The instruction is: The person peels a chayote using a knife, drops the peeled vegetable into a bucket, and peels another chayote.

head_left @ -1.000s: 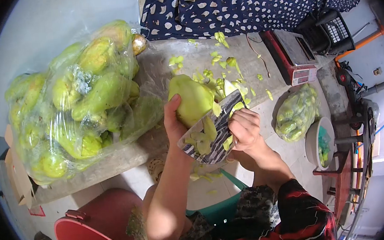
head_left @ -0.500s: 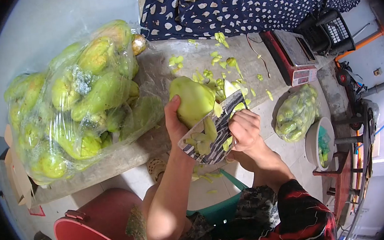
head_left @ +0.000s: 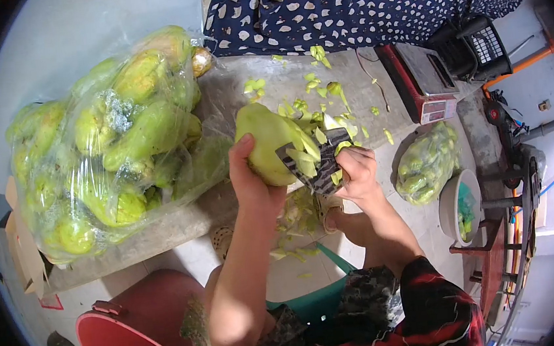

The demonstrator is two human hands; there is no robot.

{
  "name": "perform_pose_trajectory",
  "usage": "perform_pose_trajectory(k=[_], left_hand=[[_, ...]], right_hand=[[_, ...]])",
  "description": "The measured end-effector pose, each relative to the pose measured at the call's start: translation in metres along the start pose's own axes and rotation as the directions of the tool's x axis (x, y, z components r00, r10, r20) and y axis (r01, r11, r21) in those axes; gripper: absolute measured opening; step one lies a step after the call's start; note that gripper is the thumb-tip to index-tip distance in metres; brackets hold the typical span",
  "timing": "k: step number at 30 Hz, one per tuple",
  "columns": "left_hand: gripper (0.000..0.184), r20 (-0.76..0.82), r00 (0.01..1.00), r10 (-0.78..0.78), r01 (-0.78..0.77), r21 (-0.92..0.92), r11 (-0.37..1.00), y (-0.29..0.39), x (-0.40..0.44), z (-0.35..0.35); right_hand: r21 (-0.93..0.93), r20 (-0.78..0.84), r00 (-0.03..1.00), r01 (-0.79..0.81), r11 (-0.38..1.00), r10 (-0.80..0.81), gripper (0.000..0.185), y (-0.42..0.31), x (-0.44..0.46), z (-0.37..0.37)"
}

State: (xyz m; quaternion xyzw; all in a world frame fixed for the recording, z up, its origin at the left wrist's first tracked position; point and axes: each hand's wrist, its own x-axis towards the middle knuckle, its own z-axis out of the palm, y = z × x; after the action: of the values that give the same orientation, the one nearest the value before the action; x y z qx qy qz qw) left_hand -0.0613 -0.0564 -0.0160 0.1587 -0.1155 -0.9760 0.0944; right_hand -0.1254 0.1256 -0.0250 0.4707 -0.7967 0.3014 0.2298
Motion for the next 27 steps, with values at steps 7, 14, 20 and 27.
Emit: perform_pose_trajectory(k=[7,14,20,27], left_hand=[[0.055,0.043,0.998,0.051,-0.054,0.081,0.995,-0.001,0.001,0.001],[0.054,0.119,0.991,0.059,-0.072,0.102,0.992,-0.001,0.005,-0.011],[0.065,0.062,0.986,0.152,-0.164,0.294,0.942,0.004,0.0,0.002],[0.076,0.223,0.971,0.089,-0.141,0.227,0.964,0.011,0.002,-0.001]], right_hand=[[0.002,0.008,1.0,-0.002,1.0,0.002,0.027,-0.004,0.0,-0.003],[0.064,0.023,0.997,-0.073,0.995,0.072,0.028,-0.004,-0.001,-0.004],[0.15,0.012,1.0,-0.012,0.989,0.01,0.036,-0.003,0.002,-0.01],[0.01,0.09,0.972,-0.219,0.976,0.217,0.028,0.005,-0.008,-0.007]])
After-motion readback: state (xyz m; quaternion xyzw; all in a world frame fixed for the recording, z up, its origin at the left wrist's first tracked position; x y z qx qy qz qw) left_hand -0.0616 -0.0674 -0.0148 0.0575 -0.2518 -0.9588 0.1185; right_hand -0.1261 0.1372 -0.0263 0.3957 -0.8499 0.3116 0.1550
